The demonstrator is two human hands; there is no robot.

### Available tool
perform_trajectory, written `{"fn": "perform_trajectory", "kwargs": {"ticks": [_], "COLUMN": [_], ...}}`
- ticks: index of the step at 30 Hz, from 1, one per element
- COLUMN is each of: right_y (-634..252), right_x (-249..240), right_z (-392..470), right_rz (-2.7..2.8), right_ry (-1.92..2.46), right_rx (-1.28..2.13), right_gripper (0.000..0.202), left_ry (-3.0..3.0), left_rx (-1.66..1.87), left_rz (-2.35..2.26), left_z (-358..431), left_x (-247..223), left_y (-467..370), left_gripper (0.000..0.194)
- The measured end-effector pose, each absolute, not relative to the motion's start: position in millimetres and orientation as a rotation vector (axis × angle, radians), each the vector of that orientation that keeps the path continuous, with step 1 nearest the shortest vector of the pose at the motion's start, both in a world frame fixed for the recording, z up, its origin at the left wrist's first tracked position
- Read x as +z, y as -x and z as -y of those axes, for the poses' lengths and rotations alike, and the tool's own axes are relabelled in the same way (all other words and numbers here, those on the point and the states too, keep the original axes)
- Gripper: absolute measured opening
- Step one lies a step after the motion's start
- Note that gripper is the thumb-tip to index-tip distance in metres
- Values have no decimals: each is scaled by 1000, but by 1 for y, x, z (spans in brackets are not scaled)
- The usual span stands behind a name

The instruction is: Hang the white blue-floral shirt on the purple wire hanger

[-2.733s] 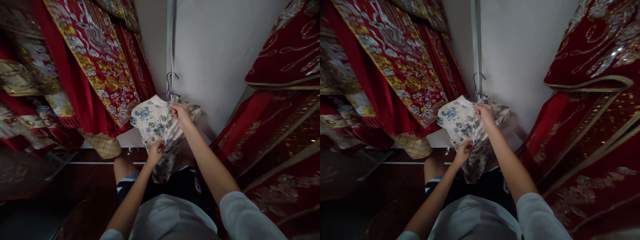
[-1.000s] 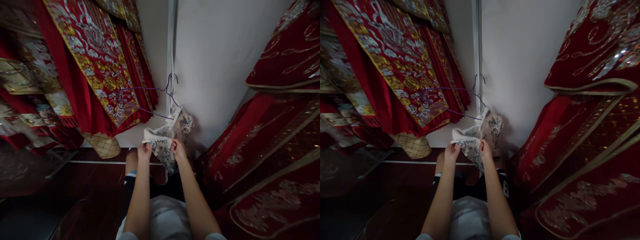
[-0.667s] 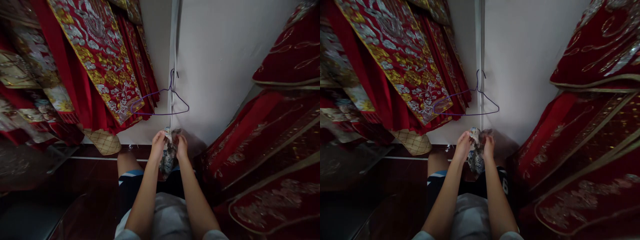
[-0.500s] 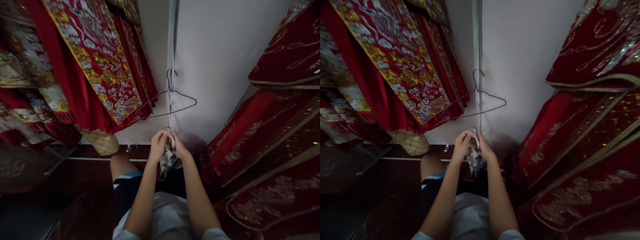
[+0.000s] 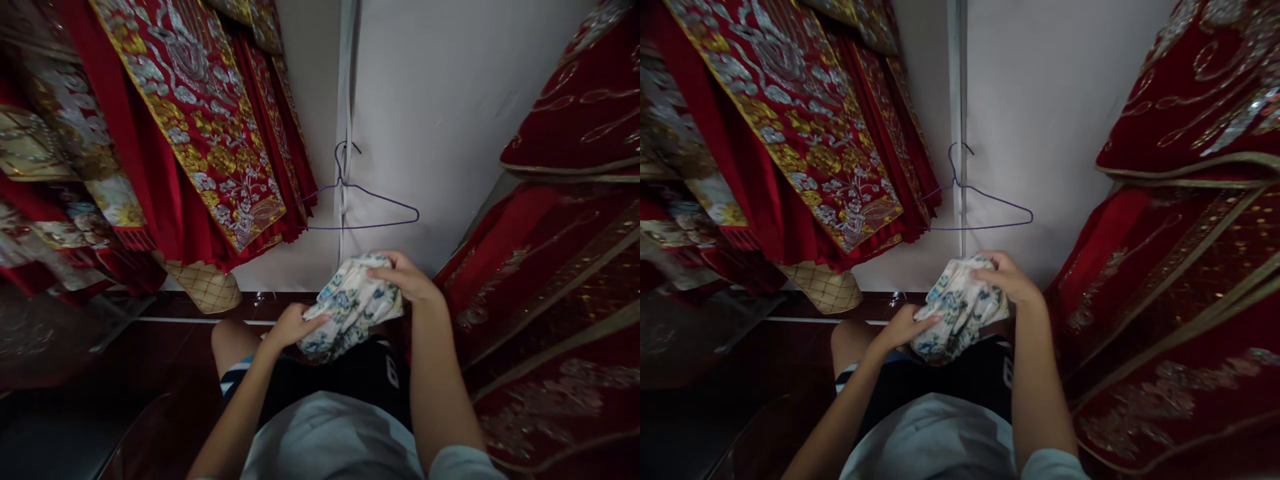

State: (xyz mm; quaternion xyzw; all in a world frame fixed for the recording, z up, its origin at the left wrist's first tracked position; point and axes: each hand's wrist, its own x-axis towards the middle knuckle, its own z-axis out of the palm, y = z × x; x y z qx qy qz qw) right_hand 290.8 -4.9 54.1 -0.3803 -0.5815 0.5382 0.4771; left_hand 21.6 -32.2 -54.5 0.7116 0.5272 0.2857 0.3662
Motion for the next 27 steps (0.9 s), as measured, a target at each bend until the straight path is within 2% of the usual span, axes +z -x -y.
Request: {"fn": "perform_trajectory", "kwargs": {"ticks": [2,5,9,11,16,23,27], "right_y": [-290,-279,-273,-280,-310,-309,-293], "right_x": [65,69,55,47,51,56,42], "right_z": [-24,-78,-126,-128,-106,-103,-99], "right_rz": [1414,1527,1603,1617,1666,1635,1529], "right_ry": [991,1070,1115,1167,1195,1222,1246], "right_rx": [1115,827,581,562,566,686,760], "right_gripper": [21,12,15,13,38,38,40], "left_ry": [-1800,-1660,-1648,-1690,-1783,-1925,-2108], "left_rx": [860,1182,1332,1307,1298,1370,1456], "left_rz": [-1405,-1224,-1183,-1172,-1194,-1303,-1530], "left_z": [22,6,-11,-18,-37,-62,-82], "left_x": [-52,-34,-2,11,23,51,87], "left_y": [-2,17,24,25,35,26,1], "left_gripper": [40,19,25,25,8,30,26]}}
